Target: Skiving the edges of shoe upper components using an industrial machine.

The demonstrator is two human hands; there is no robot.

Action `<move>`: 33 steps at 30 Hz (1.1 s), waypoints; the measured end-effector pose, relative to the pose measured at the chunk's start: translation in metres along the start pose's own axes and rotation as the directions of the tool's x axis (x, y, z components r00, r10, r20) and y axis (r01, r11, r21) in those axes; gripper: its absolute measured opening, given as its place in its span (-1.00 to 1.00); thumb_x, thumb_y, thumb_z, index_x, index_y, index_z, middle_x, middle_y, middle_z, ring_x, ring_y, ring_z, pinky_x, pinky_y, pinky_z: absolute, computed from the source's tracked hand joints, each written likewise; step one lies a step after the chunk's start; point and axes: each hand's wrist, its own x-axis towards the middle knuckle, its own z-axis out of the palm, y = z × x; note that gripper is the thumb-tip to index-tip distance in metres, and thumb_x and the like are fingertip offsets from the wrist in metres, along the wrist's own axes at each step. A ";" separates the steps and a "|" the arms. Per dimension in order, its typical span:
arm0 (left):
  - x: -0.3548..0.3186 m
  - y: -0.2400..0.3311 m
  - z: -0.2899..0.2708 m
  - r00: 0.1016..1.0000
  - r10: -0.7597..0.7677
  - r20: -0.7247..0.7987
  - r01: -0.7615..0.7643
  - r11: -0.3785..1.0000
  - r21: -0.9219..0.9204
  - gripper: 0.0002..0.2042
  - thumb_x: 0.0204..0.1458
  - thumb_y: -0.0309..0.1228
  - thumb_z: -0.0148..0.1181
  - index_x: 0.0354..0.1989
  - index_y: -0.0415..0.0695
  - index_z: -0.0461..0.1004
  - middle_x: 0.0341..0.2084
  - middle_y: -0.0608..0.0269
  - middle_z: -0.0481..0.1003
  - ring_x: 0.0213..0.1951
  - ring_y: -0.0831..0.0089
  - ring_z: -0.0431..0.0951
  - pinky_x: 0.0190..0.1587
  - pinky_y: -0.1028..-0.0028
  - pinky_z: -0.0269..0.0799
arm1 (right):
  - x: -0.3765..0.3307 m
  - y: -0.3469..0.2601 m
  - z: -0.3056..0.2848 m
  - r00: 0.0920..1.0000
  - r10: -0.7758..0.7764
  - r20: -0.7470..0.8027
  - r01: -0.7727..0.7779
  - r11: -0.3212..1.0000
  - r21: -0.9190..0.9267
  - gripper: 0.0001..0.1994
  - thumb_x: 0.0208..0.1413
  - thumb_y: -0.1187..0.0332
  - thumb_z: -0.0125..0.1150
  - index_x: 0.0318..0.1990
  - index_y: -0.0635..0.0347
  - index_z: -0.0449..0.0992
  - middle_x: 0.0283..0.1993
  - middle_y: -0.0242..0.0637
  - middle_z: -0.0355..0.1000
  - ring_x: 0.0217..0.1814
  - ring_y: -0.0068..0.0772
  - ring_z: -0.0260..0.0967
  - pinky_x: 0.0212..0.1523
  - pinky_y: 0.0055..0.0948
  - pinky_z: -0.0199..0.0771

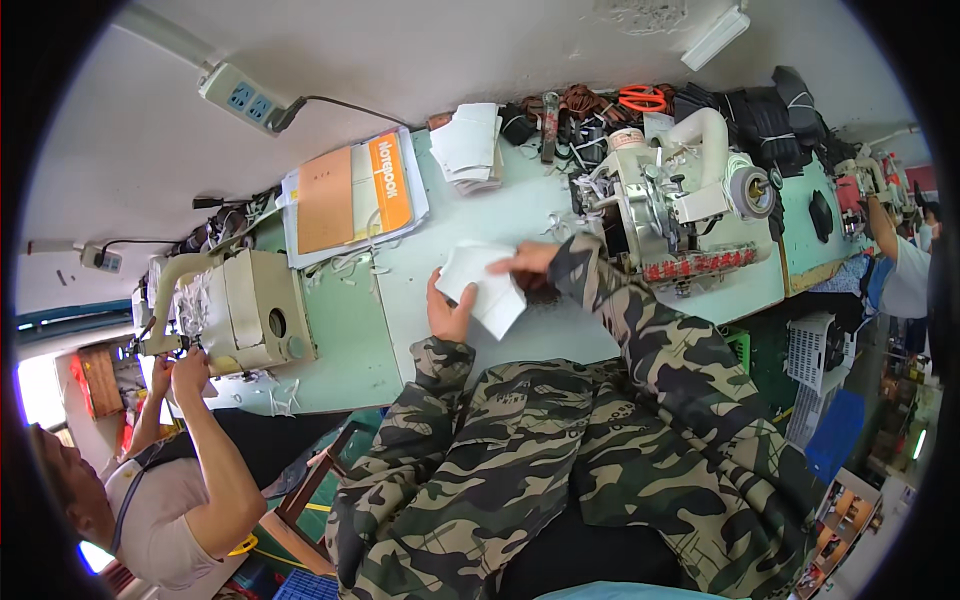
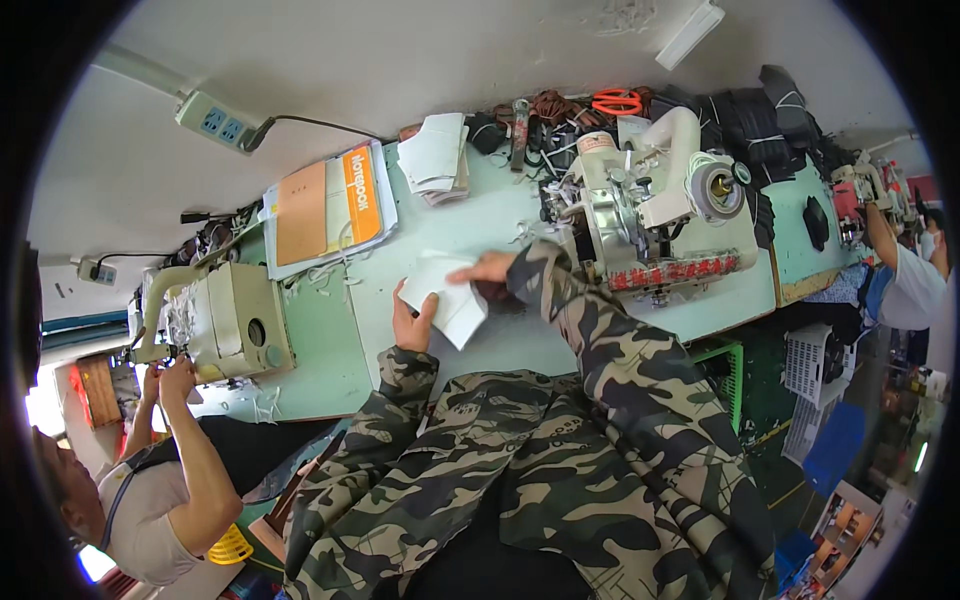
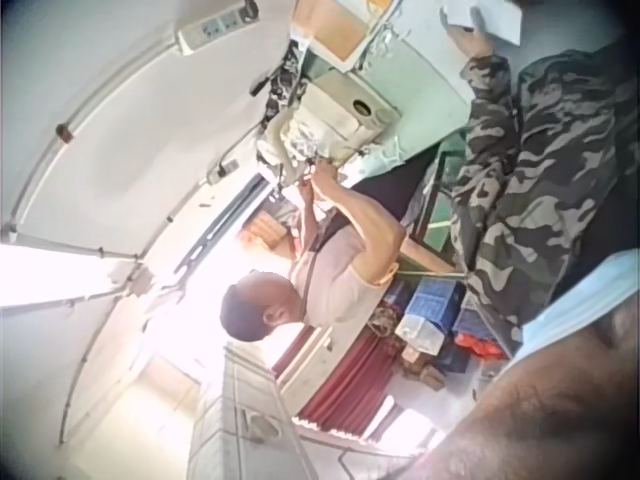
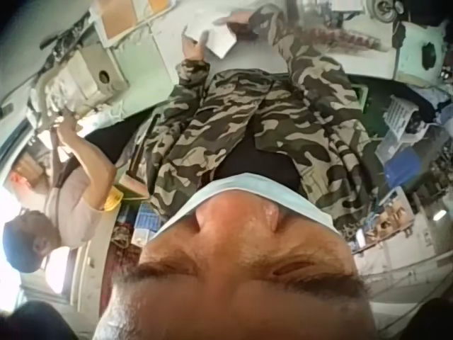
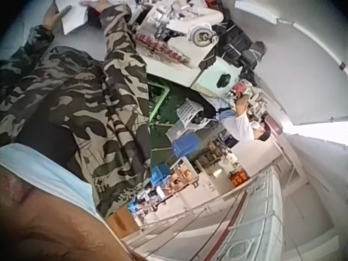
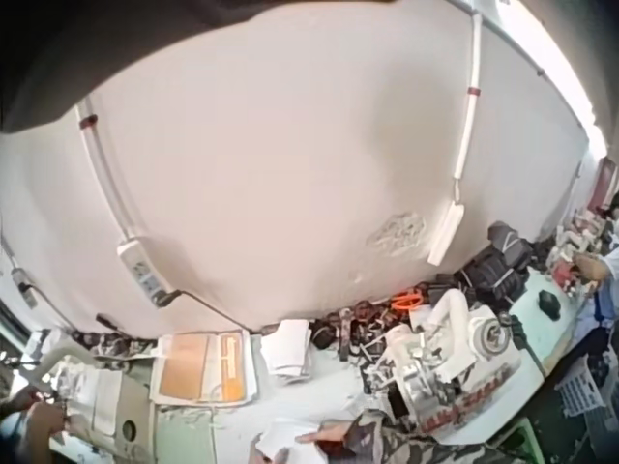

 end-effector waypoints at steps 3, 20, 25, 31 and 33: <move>0.002 -0.016 -0.006 0.998 0.056 -0.018 -0.058 0.995 -0.086 -0.28 0.01 -0.25 0.30 0.26 -0.39 0.13 0.11 -0.07 0.36 0.10 0.25 0.42 0.13 0.27 0.34 | 0.001 0.022 0.039 0.854 -0.478 -0.206 0.507 0.854 0.119 -0.42 -0.02 0.10 0.42 0.08 0.29 0.46 -0.09 -0.27 0.50 -0.03 -0.45 0.42 0.03 -0.46 0.39; -0.048 -0.024 0.203 0.602 -0.345 0.721 0.559 0.826 -0.071 -0.60 0.22 -0.21 -0.01 0.13 -0.21 0.35 -0.05 -0.04 0.49 0.00 0.11 0.52 0.01 0.37 0.44 | -0.248 0.179 0.091 0.802 -0.378 -0.462 0.588 0.366 0.721 -0.21 0.07 0.01 0.21 0.36 0.28 0.13 0.29 -0.13 0.28 0.30 -0.28 0.27 0.28 -0.27 0.28; -0.120 0.033 0.173 0.560 0.195 0.805 -0.528 0.833 0.165 -0.60 0.14 -0.35 0.14 0.11 -0.27 0.35 -0.08 -0.11 0.45 -0.08 0.04 0.50 0.00 0.21 0.43 | -0.266 0.232 0.094 0.705 -0.209 -0.678 0.703 0.079 0.707 -0.32 0.24 -0.02 0.02 0.36 0.26 0.13 0.27 -0.16 0.31 0.26 -0.31 0.32 0.25 -0.34 0.33; -0.141 0.100 0.181 0.636 0.470 0.612 -0.680 0.716 0.156 -0.45 -0.14 -0.46 0.40 0.05 -0.32 0.34 -0.10 -0.10 0.44 -0.04 0.01 0.45 0.02 0.21 0.39 | -0.234 0.232 0.088 0.634 -0.273 -0.724 0.668 -0.278 0.690 -0.44 0.33 0.01 -0.13 0.31 0.22 0.22 0.15 -0.19 0.42 0.08 -0.34 0.46 0.06 -0.38 0.50; -0.150 0.094 0.181 0.612 0.534 0.583 -0.733 0.660 0.165 -0.47 -0.16 -0.47 0.40 0.03 -0.30 0.37 -0.09 -0.12 0.44 -0.03 -0.06 0.44 0.03 0.17 0.38 | -0.218 0.234 0.092 0.694 -0.196 -0.693 0.659 -0.215 0.721 -0.44 0.32 0.00 -0.10 0.28 0.22 0.25 0.09 -0.19 0.45 0.04 -0.35 0.48 0.02 -0.39 0.52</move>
